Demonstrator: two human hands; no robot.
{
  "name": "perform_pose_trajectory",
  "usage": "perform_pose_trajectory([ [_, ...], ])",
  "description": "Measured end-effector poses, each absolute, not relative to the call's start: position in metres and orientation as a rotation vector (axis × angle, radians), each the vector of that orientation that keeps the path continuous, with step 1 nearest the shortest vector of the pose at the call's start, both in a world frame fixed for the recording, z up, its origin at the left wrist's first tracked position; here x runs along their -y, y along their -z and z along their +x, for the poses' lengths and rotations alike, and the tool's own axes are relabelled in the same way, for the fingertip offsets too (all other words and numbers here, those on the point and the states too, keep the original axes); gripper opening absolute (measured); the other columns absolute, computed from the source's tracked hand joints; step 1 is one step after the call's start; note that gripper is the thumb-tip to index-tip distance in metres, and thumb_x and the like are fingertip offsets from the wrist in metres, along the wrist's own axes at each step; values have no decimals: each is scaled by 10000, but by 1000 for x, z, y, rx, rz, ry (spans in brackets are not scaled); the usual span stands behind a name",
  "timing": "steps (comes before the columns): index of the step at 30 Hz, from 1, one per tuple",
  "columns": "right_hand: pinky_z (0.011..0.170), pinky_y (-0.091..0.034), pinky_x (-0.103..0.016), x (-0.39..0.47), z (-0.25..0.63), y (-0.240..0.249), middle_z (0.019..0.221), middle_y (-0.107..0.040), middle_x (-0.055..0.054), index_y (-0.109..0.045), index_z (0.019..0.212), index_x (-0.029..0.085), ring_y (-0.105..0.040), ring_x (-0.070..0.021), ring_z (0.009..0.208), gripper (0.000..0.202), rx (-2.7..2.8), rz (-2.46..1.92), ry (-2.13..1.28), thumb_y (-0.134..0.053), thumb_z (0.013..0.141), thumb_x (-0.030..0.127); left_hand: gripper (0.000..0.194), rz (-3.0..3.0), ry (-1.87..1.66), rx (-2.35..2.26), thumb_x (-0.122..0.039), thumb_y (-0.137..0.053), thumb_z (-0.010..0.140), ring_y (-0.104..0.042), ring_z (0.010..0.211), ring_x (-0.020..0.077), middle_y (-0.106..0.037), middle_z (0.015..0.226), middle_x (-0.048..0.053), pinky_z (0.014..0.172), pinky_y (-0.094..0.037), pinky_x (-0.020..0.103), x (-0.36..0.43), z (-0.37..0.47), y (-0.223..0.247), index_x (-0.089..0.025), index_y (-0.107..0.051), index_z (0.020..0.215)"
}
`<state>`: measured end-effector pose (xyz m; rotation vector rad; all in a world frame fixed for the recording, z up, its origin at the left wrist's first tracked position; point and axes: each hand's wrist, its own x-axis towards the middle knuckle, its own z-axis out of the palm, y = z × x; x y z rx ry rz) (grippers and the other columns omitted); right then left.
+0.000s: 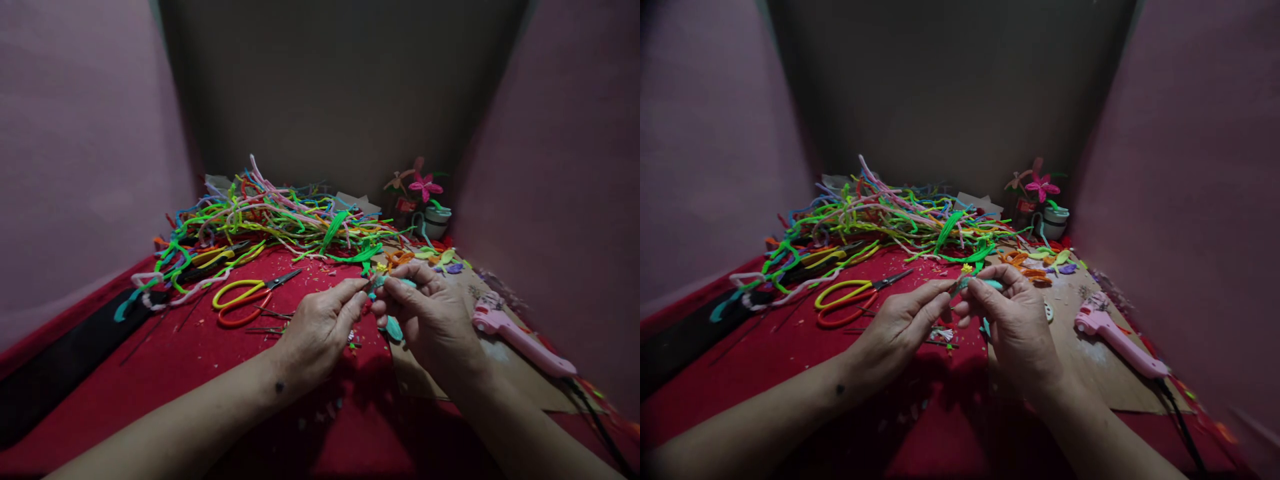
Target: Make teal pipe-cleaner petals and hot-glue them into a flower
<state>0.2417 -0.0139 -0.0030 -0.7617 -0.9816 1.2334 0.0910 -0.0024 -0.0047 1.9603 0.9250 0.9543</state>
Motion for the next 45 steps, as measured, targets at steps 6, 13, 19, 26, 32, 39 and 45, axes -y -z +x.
perform_pose_trajectory([
  [6,365,-427,-158,13,240,4,604,-640,-1,-497,746,174,-603,-114,486,185,916,-757,-1320,-670,682,187,305,2059,-977,-927,-265,-341,884,-550,720,106,-627,863,2,697,-412,234,1,91,8,-206,-564,1083],
  [13,336,-397,-142,11,239,6,600,-640,-8,-509,737,165,-593,-107,469,188,883,-762,-1364,-681,662,186,281,2018,-982,-912,-231,-361,869,-562,733,108,-638,880,21,686,-417,227,0,92,10,-180,-586,1030],
  [19,334,-385,-139,11,239,8,630,-642,-11,-516,731,156,-576,-94,471,180,876,-762,-1381,-681,662,174,290,1946,-905,-930,-257,-333,870,-527,615,105,-602,710,17,574,-404,211,-1,91,7,-142,-597,898],
  [26,319,-376,-133,9,238,11,605,-639,-8,-530,690,156,-565,-88,449,180,849,-756,-1406,-699,637,186,292,2215,-892,-1082,-294,-304,887,-572,679,126,-617,758,27,643,-432,233,1,92,11,-174,-568,925],
  [32,308,-332,-121,10,238,15,590,-639,-10,-557,692,162,-503,-54,389,144,838,-809,-1445,-688,660,214,298,2732,-746,-1363,-307,-265,899,-588,694,158,-597,814,70,580,-440,253,1,93,18,-151,-505,983],
  [39,298,-301,-103,10,236,18,578,-611,21,-562,668,162,-482,-33,388,142,756,-810,-1526,-698,644,195,190,3108,-566,-1388,-162,-300,862,-537,573,168,-548,716,44,465,-383,249,-2,87,16,-143,-482,912],
  [45,340,-353,-82,9,237,17,597,-614,23,-589,636,164,-473,-16,413,99,674,-785,-1579,-682,649,133,232,3001,-666,-1294,-199,-280,878,-488,560,142,-522,696,58,488,-339,226,-2,86,15,-143,-504,868],
])
